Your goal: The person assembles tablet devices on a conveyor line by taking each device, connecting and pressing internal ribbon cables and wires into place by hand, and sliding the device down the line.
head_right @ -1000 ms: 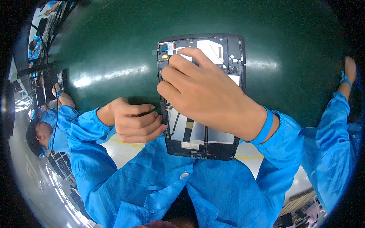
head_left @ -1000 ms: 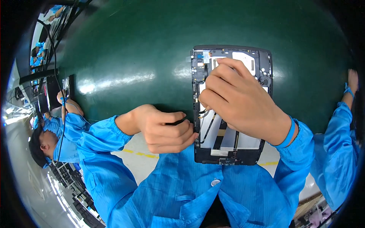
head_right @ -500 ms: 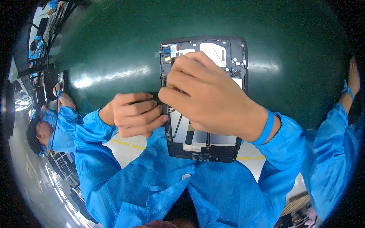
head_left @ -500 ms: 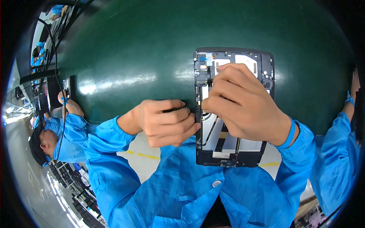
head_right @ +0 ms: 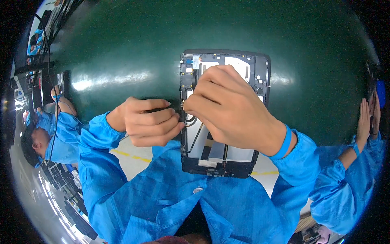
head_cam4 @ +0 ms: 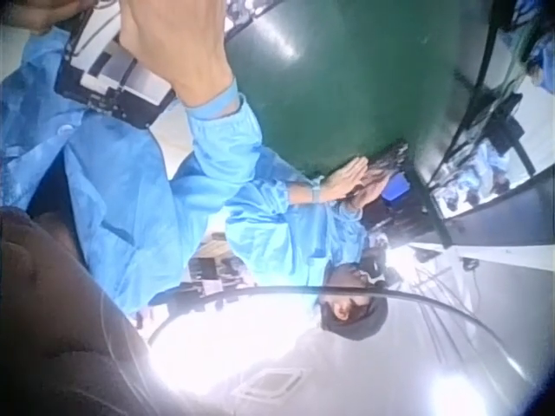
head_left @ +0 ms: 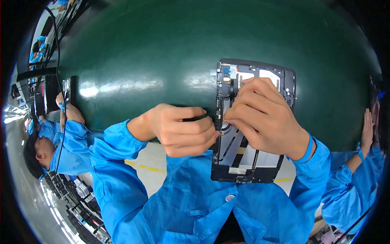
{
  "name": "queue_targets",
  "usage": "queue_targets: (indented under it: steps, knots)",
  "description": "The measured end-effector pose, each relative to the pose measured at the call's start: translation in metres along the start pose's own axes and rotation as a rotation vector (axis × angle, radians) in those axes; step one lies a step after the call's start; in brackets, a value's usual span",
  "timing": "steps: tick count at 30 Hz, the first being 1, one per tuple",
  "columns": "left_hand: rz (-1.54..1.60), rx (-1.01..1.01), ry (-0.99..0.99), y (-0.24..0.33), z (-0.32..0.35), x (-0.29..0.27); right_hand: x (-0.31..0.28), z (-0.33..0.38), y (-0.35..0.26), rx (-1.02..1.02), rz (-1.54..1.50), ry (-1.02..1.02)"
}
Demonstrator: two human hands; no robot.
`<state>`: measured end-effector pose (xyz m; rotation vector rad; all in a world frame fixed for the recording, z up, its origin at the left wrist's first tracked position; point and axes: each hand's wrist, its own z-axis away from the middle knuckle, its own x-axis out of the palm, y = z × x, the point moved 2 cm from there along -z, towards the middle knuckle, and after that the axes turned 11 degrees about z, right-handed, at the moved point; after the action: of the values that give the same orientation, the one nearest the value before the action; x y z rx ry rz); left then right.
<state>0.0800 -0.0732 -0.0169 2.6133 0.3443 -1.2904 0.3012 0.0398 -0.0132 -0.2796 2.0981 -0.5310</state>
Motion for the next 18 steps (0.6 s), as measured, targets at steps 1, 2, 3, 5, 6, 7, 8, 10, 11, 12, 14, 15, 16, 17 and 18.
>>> queue_targets:
  steps: [1, 2, 3, 5, 6, 7, 8, 10, 11, 12, 14, 15, 16, 17, 18]
  knots:
    - [-0.002, -0.003, 0.002, 0.000, 0.001, 0.000, 0.000, 0.000, -0.001, 0.005, 0.000, -0.005]
    - [-0.003, 0.001, 0.007, 0.000, 0.002, 0.000, 0.001, -0.001, -0.002, 0.013, 0.001, -0.011]
    - [-0.003, 0.005, 0.012, 0.001, 0.003, 0.000, 0.001, -0.002, -0.002, 0.013, 0.001, -0.015]
    - [0.001, 0.012, 0.000, -0.002, 0.002, -0.003, 0.001, -0.003, -0.002, 0.017, 0.005, -0.016]
    - [0.006, 0.020, -0.016, -0.002, 0.001, -0.004, 0.001, -0.003, -0.003, 0.016, 0.005, -0.018]
    - [0.005, 0.019, -0.015, -0.003, 0.001, -0.003, 0.001, -0.002, -0.003, 0.024, 0.000, -0.011]
    - [0.035, 0.003, -0.010, -0.002, 0.002, -0.002, 0.003, -0.001, -0.003, 0.033, -0.005, -0.004]
    - [0.066, -0.013, -0.007, -0.001, 0.004, 0.002, 0.004, 0.000, -0.003, 0.030, -0.008, -0.010]
    - [0.096, -0.030, 0.027, -0.002, 0.003, 0.004, 0.003, 0.000, -0.003, 0.027, -0.009, -0.016]
    - [0.126, -0.047, 0.060, -0.002, 0.003, 0.005, 0.003, 0.001, -0.003, 0.028, -0.008, -0.015]
    - [0.138, -0.052, 0.051, -0.002, 0.001, 0.005, 0.002, 0.002, -0.003, 0.031, -0.023, -0.018]
    - [0.150, -0.058, 0.042, -0.002, 0.000, 0.006, 0.002, 0.002, -0.003, 0.033, -0.022, -0.017]
    - [0.152, -0.056, 0.042, -0.002, 0.001, 0.007, 0.002, 0.002, -0.003, 0.030, -0.028, -0.011]
    - [0.145, -0.049, 0.044, -0.002, 0.000, 0.007, 0.001, 0.003, -0.004, 0.027, -0.035, -0.006]
    - [0.139, -0.043, 0.046, -0.002, 0.000, 0.007, 0.000, 0.003, -0.004, 0.028, -0.035, -0.006]
